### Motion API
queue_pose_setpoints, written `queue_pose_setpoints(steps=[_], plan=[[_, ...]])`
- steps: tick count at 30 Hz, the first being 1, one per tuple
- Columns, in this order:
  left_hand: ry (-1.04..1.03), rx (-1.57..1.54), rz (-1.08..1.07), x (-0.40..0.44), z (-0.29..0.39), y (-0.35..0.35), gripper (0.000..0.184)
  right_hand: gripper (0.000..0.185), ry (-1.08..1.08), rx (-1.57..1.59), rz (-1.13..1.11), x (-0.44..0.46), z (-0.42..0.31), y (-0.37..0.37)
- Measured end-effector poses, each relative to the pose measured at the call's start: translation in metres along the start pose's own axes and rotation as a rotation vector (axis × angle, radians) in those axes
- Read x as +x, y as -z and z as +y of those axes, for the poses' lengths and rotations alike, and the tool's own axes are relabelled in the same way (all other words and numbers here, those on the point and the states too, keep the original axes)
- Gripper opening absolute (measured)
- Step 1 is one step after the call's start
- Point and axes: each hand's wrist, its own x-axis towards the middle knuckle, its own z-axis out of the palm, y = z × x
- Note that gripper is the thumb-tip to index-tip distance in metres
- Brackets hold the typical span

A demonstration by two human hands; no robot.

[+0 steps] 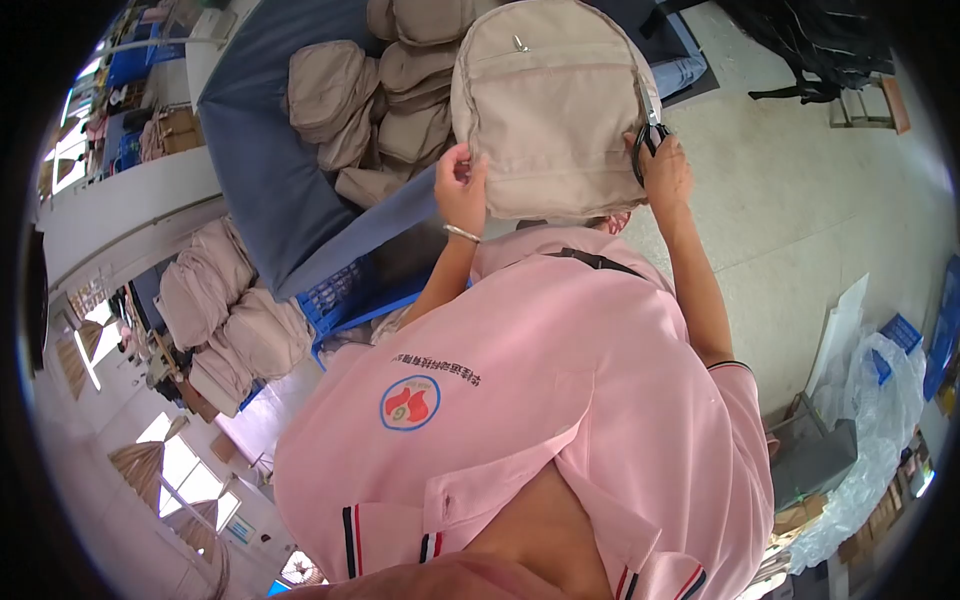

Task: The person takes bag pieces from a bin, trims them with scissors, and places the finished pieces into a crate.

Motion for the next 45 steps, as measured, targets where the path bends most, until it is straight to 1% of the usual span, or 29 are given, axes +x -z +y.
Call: queue_pose_setpoints(steps=[1, 2, 4, 5, 7, 11, 14, 17, 19, 20, 23, 25, 26, 29, 31, 32, 33, 34, 35, 36, 39, 40, 42, 43, 45], plan=[[0.145, -0.096, -0.017, -0.002, -0.005, -0.004, 0.027, 0.071, 0.019, 0.0, 0.015, 0.002, 0.001, -0.001], [0.1, -0.067, 0.016, -0.005, -0.01, -0.009, 0.029, 0.069, 0.047, 0.008, 0.033, 0.004, 0.002, -0.002], [0.12, -0.035, 0.039, -0.004, -0.013, -0.014, 0.028, 0.067, 0.108, 0.023, 0.074, 0.011, 0.001, -0.001], [0.13, -0.019, 0.053, -0.003, -0.015, -0.016, 0.027, 0.066, 0.099, 0.032, 0.058, 0.014, 0.0, 0.001], [0.165, -0.018, 0.022, 0.007, -0.007, -0.015, 0.024, 0.064, 0.082, 0.051, 0.026, 0.02, -0.007, 0.008], [0.184, 0.042, -0.107, 0.036, -0.022, -0.015, 0.021, 0.065, 0.141, 0.196, 0.119, 0.036, 0.009, -0.002], [0.143, -0.055, -0.059, 0.046, -0.029, -0.021, 0.019, 0.062, 0.229, 0.235, 0.191, 0.038, 0.006, 0.008], [-0.028, -0.073, -0.017, 0.046, 0.003, -0.011, 0.016, 0.056, 0.331, 0.299, 0.25, 0.035, -0.004, 0.023], [-0.169, -0.032, -0.043, 0.049, 0.037, 0.005, 0.014, 0.052, 0.422, 0.314, 0.304, 0.034, -0.026, 0.047], [-0.24, -0.011, -0.056, 0.051, 0.055, 0.016, 0.013, 0.036, 0.425, 0.3, 0.226, 0.028, -0.04, 0.066], [-0.439, 0.072, -0.206, 0.066, 0.114, 0.056, 0.012, 0.031, 0.77, 0.554, 0.292, 0.031, -0.071, 0.092], [-0.611, 0.137, -0.333, 0.083, 0.145, 0.079, 0.01, 0.039, 0.871, 0.682, 0.26, 0.022, -0.099, 0.116], [-0.695, 0.172, -0.397, 0.09, 0.158, 0.09, 0.009, 0.039, 1.023, 0.763, 0.298, 0.02, -0.112, 0.129], [-0.827, 0.331, -0.535, 0.113, 0.187, 0.111, 0.008, 0.039, 1.336, 0.657, 0.4, 0.016, -0.135, 0.153], [-0.867, 0.401, -0.606, 0.121, 0.199, 0.112, 0.01, 0.045, 1.137, 0.837, -0.115, 0.001, -0.135, 0.147], [-0.868, 0.43, -0.644, 0.126, 0.2, 0.108, 0.011, 0.04, 1.126, 0.827, -0.091, 0.0, -0.136, 0.134], [-0.87, 0.456, -0.685, 0.131, 0.2, 0.102, 0.012, 0.03, 0.994, 0.91, -0.132, -0.009, -0.139, 0.122], [-0.907, 0.448, -0.733, 0.136, 0.195, 0.091, 0.013, 0.026, 0.888, 0.946, -0.168, -0.012, -0.141, 0.105], [-0.943, 0.436, -0.785, 0.141, 0.183, 0.077, 0.014, 0.023, 0.778, 0.979, -0.203, -0.016, -0.141, 0.088], [-0.979, 0.42, -0.839, 0.145, 0.17, 0.063, 0.015, 0.027, 0.719, 1.019, -0.198, -0.02, -0.141, 0.078], [-0.864, 0.542, -1.01, 0.151, 0.134, 0.024, 0.016, 0.021, 0.572, 1.245, -0.344, -0.005, -0.125, 0.021], [-0.885, 0.57, -0.993, 0.153, 0.124, 0.012, 0.015, 0.021, 0.41, 1.326, -0.466, -0.005, -0.121, 0.019], [-0.924, 0.627, -0.959, 0.15, 0.113, -0.006, 0.014, 0.021, 0.213, 1.428, -0.534, 0.001, -0.111, 0.007], [-0.922, 0.688, -0.9, 0.149, 0.111, -0.011, 0.014, 0.021, 0.12, 1.478, -0.565, 0.006, -0.108, 0.002], [-0.914, 0.811, -0.768, 0.147, 0.11, -0.017, 0.014, 0.021, 0.078, 1.502, -0.545, 0.01, -0.105, -0.002]])
